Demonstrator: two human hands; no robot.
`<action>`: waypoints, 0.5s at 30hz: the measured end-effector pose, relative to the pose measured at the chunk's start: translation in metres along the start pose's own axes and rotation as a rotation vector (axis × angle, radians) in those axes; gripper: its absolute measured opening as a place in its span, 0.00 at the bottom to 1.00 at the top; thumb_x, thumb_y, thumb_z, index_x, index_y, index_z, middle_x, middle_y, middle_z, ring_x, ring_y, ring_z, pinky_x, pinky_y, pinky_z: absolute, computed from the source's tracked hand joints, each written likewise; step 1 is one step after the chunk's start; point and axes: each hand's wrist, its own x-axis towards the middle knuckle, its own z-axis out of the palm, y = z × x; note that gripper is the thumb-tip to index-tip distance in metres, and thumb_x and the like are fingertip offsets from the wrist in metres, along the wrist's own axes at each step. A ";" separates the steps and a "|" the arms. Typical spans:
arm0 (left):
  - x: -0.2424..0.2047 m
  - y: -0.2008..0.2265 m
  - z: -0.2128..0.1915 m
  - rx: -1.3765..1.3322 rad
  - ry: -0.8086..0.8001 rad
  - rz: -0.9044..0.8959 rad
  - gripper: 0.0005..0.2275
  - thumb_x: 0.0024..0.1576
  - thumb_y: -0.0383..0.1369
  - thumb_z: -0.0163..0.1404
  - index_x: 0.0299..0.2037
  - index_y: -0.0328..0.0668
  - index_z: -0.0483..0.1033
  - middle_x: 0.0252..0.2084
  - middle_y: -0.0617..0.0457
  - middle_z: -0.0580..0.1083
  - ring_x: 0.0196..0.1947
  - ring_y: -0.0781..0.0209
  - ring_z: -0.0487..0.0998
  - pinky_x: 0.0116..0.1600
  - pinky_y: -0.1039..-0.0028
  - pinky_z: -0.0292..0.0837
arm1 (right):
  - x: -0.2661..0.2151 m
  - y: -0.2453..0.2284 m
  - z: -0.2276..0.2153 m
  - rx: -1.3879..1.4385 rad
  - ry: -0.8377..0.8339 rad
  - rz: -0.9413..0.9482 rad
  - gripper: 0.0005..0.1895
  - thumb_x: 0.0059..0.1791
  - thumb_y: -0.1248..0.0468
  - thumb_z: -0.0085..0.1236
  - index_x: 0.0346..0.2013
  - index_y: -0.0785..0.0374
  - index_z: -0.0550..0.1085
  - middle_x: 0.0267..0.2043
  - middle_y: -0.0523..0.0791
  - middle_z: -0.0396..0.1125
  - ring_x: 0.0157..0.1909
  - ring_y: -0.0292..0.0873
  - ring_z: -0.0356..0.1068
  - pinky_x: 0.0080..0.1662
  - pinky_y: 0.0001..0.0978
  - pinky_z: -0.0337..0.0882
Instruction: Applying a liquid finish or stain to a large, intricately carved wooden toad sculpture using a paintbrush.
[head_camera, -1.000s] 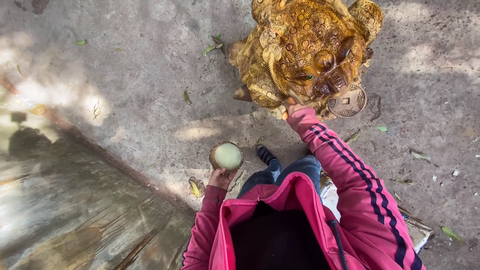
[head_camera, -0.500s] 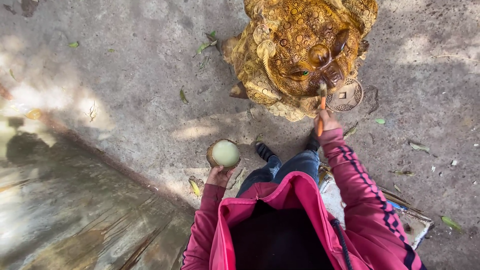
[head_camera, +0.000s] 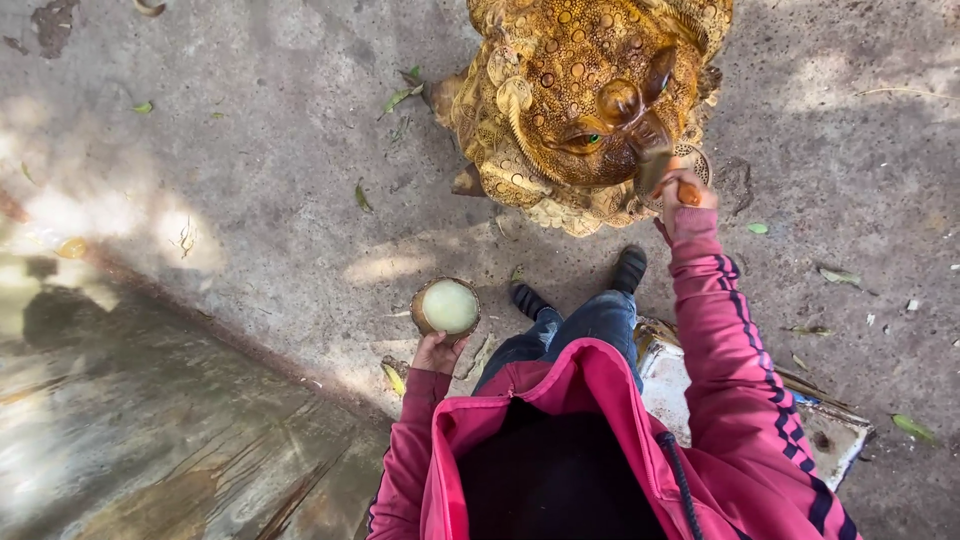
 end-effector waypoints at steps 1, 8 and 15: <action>-0.003 0.000 0.004 -0.003 -0.004 0.009 0.19 0.52 0.26 0.53 0.55 0.46 0.75 0.53 0.49 0.78 0.45 0.50 0.82 0.54 0.60 0.81 | -0.001 -0.014 -0.001 0.038 0.001 -0.094 0.11 0.54 0.74 0.57 0.37 0.54 0.81 0.24 0.44 0.70 0.22 0.41 0.68 0.32 0.23 0.65; -0.001 -0.005 0.020 -0.052 -0.026 0.047 0.21 0.51 0.23 0.51 0.58 0.39 0.73 0.54 0.42 0.77 0.46 0.42 0.82 0.54 0.52 0.81 | -0.028 -0.072 -0.010 0.105 -0.071 -0.186 0.09 0.57 0.69 0.46 0.43 0.65 0.76 0.27 0.50 0.68 0.30 0.50 0.71 0.43 0.32 0.69; -0.010 -0.020 0.057 -0.080 -0.026 0.057 0.20 0.51 0.23 0.52 0.56 0.36 0.75 0.55 0.39 0.76 0.46 0.39 0.81 0.52 0.52 0.82 | 0.028 -0.051 -0.022 0.137 -0.035 0.450 0.15 0.60 0.46 0.49 0.35 0.42 0.77 0.25 0.43 0.74 0.21 0.37 0.70 0.29 0.26 0.73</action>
